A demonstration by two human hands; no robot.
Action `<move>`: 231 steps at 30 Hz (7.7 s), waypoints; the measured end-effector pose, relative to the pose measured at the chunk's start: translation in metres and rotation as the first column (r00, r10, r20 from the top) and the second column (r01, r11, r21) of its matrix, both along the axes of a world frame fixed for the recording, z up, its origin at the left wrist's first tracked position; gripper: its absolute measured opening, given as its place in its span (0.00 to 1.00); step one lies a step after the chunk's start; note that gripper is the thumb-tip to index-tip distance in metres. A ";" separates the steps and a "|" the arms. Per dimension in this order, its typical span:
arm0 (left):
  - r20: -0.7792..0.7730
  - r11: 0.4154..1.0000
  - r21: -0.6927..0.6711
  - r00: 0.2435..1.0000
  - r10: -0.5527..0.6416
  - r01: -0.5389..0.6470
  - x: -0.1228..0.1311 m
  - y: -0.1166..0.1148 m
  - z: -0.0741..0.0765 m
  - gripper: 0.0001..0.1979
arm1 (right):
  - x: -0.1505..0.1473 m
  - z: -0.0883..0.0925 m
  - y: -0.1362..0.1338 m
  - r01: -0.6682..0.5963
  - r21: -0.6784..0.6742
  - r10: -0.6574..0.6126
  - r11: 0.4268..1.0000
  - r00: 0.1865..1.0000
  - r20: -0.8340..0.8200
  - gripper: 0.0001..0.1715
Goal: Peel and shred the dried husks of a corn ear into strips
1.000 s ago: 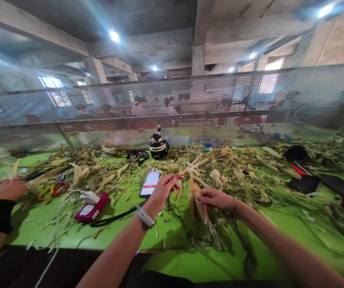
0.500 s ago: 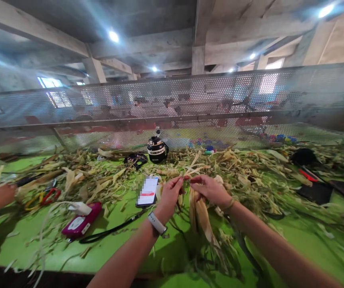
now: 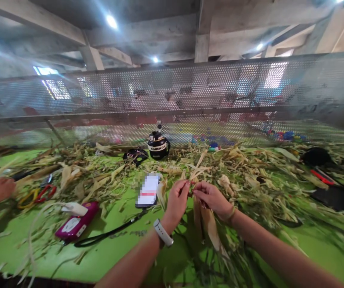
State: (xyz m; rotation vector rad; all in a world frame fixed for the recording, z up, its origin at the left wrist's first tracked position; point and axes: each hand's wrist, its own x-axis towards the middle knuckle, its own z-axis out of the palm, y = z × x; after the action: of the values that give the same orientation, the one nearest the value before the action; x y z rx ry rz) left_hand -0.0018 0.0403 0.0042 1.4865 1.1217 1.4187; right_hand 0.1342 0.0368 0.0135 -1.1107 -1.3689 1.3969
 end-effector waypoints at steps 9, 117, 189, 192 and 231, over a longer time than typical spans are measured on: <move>0.086 0.994 -0.088 0.995 -0.056 0.064 0.004 -0.008 0.005 0.14 | -0.003 0.011 -0.011 -0.158 -0.129 0.142 0.979 0.982 -0.121 0.25; -0.117 0.693 -0.453 0.733 -0.670 0.561 -0.034 0.004 0.020 0.08 | 0.026 0.017 0.007 -0.386 -0.166 0.419 0.908 0.859 0.296 0.22; 0.488 0.944 -0.238 0.869 -0.089 0.230 -0.008 -0.007 0.008 0.07 | 0.071 0.038 0.012 -0.160 -0.134 0.162 0.978 0.987 0.001 0.16; 0.663 0.856 -0.302 0.738 -0.127 0.419 -0.004 -0.011 0.009 0.12 | 0.065 0.031 0.010 -0.208 -0.179 0.183 0.962 0.972 -0.144 0.16; 0.399 0.871 -0.281 0.875 -0.276 0.403 -0.009 -0.007 0.006 0.15 | 0.041 0.021 -0.005 -0.333 -0.276 0.322 0.901 0.943 -0.089 0.23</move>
State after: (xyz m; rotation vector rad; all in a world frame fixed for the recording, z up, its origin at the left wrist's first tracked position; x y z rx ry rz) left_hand -0.0110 0.0334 0.0100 1.0581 0.7888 1.0995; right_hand 0.1756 0.0314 0.0347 -1.0577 -1.3987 1.9034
